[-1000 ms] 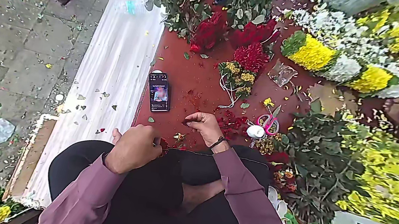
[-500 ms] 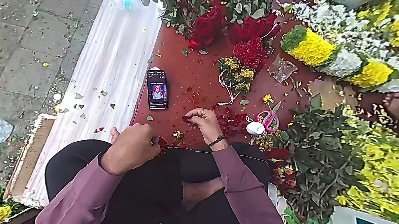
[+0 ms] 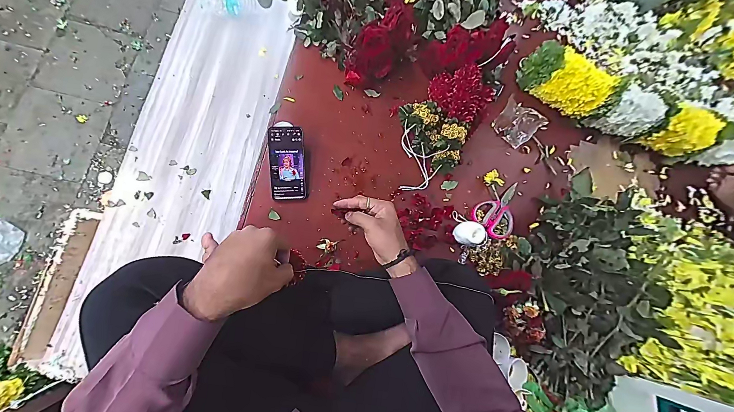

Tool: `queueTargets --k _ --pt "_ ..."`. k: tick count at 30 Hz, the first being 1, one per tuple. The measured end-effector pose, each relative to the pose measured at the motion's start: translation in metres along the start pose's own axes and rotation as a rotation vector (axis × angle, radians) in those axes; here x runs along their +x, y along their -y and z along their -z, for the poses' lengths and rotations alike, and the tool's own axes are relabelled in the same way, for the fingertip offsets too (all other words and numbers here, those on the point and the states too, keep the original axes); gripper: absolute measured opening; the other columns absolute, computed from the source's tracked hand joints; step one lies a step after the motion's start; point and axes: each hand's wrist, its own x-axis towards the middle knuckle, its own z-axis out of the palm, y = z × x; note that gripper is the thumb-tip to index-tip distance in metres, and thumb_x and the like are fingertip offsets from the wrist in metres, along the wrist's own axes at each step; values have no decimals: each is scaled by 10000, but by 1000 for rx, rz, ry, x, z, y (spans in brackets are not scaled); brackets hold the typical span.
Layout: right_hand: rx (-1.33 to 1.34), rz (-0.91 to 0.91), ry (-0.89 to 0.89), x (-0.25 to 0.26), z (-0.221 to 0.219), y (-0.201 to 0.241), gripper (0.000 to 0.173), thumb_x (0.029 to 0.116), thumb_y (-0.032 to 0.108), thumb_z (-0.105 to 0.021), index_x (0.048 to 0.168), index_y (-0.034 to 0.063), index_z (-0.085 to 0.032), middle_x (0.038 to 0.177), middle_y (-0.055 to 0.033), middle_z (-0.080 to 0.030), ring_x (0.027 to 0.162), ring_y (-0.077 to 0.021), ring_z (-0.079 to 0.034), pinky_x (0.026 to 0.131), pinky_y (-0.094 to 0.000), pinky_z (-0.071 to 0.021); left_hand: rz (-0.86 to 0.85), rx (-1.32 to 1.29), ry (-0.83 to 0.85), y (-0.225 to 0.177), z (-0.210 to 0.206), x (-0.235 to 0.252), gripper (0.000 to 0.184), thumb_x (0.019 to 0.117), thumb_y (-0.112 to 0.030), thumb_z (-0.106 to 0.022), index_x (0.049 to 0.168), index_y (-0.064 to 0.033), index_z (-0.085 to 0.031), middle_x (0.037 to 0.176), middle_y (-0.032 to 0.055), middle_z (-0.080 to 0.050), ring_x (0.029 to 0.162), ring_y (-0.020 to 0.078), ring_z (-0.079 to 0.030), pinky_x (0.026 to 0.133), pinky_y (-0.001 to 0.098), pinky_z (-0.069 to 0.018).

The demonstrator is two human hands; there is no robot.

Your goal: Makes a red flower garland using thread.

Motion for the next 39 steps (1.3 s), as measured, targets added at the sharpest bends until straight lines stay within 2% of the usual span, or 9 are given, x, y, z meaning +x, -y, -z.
queueTargets --k 3,5,9,12,18,22,25,29,39 --pt "-68 108 26 0 1 1 345 900 -64 -592 1163 81 -762 1167 -60 -736 860 -175 -702 714 -353 -607 -1 0 -2 0 0 0 150 899 -294 -683 835 -168 -730 758 13 -696 717 202 -672 664 528 -541" --pt "-117 160 31 1 -1 4 335 848 -51 -663 1141 77 -765 1148 -60 -727 900 -180 -711 735 -370 -626 1 -1 -1 0 0 0 150 898 -295 -686 834 -166 -730 753 14 -694 713 205 -671 662 527 -541" --pt "-181 192 19 4 -5 5 189 864 63 -779 1050 92 -778 1056 -36 -726 857 -154 -712 699 -346 -642 4 -2 1 0 1 0 148 895 -296 -690 832 -166 -725 741 12 -685 701 204 -664 651 526 -539" --pt "-214 222 0 4 -9 4 105 897 105 -757 998 102 -784 1006 -17 -733 826 -133 -706 683 -327 -633 3 -1 0 0 1 0 154 894 -301 -687 823 -169 -720 727 9 -676 691 204 -657 643 524 -531" --pt "-216 215 23 5 -11 1 230 853 59 -750 1077 111 -766 1076 -10 -734 858 -132 -706 701 -338 -629 9 5 19 -2 2 0 154 897 -296 -693 837 -158 -726 733 22 -678 692 209 -659 643 522 -537" --pt "-122 142 52 4 -11 4 224 948 118 -678 1162 98 -741 1083 -40 -744 859 -158 -713 716 -351 -623 6 4 14 -1 1 0 160 900 -301 -691 830 -161 -727 731 18 -681 687 205 -657 646 520 -537" --pt "-58 72 19 6 -11 3 207 1002 97 -607 1162 72 -736 1027 -77 -742 762 -176 -685 645 -329 -583 -3 14 8 0 1 1 163 897 -303 -684 834 -160 -731 741 19 -682 698 210 -659 654 520 -537" --pt "-97 44 -34 5 -8 1 355 917 22 -701 1264 87 -659 953 -93 -738 700 -193 -688 612 -344 -599 -6 12 9 -1 2 -1 166 901 -302 -685 834 -158 -734 739 18 -680 703 207 -657 656 525 -532" --pt "117 0 57 2 -5 2 220 966 59 -657 1178 48 -710 963 -134 -723 731 -192 -669 624 -323 -574 -3 12 6 0 0 -1 165 897 -304 -685 826 -162 -730 738 13 -683 695 201 -660 650 517 -539"
